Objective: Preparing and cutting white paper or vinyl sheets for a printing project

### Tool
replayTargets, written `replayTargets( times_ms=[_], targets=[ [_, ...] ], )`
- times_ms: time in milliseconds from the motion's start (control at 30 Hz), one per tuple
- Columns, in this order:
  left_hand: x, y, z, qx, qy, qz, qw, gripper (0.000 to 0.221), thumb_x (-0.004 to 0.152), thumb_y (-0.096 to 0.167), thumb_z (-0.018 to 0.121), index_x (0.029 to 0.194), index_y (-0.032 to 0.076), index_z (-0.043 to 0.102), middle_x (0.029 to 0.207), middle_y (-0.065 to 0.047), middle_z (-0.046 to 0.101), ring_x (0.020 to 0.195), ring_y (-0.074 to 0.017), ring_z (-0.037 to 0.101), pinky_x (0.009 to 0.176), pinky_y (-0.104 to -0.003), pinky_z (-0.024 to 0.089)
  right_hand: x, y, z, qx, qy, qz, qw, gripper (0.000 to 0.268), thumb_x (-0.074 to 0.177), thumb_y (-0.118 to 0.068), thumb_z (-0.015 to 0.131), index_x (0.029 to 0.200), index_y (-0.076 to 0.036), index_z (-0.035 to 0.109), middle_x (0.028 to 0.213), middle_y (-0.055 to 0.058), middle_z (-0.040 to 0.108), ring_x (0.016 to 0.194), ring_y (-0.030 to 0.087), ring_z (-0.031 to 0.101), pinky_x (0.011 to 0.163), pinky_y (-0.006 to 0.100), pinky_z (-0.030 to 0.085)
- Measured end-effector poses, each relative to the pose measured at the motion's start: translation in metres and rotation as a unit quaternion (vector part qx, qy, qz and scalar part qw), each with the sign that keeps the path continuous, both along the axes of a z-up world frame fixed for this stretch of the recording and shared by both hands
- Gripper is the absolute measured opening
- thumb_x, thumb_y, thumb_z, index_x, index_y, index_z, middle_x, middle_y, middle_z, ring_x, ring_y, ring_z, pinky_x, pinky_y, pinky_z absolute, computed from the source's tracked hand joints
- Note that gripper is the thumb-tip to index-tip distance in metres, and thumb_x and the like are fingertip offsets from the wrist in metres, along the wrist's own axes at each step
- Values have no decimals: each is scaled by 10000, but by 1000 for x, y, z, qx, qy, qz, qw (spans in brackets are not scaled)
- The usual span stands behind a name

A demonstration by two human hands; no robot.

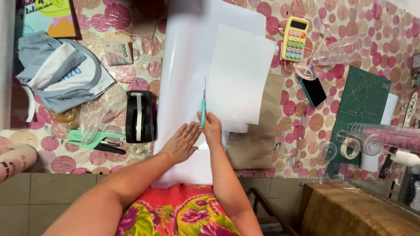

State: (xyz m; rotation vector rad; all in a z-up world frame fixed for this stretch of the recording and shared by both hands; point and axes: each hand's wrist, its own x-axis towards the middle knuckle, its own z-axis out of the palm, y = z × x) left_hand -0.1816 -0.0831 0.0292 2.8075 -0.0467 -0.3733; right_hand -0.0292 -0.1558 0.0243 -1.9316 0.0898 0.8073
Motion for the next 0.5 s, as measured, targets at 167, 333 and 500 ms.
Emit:
replayTargets(
  times_ms=[167,333,500],
  targets=[
    [-1,0,-2,7,-6,-7,1000,754,1048,549,272,1630,85,155,1720,-151,110,1590,-333,40,1286,-499,30,7,19,15,11,3,-7,1000,291,900,-338,809,815,-75,721,571,80,630,481,87,513,412,189,410],
    [-2,-1,-4,-13,-4,-2,1000,753,1047,538,249,1634,80,137,1723,-142,106,1593,-320,29,1287,-489,3,13,27,27,27,6,-23,999,279,906,-331,798,818,-80,715,568,66,619,482,65,481,415,173,379],
    [-1,-2,1,-4,3,-1,1000,747,1048,537,231,1632,81,132,1721,-143,97,1592,-325,21,1291,-495,-5,23,37,25,32,8,-20,999,288,888,-340,821,799,-89,712,556,66,615,459,59,458,400,172,347]
  ],
)
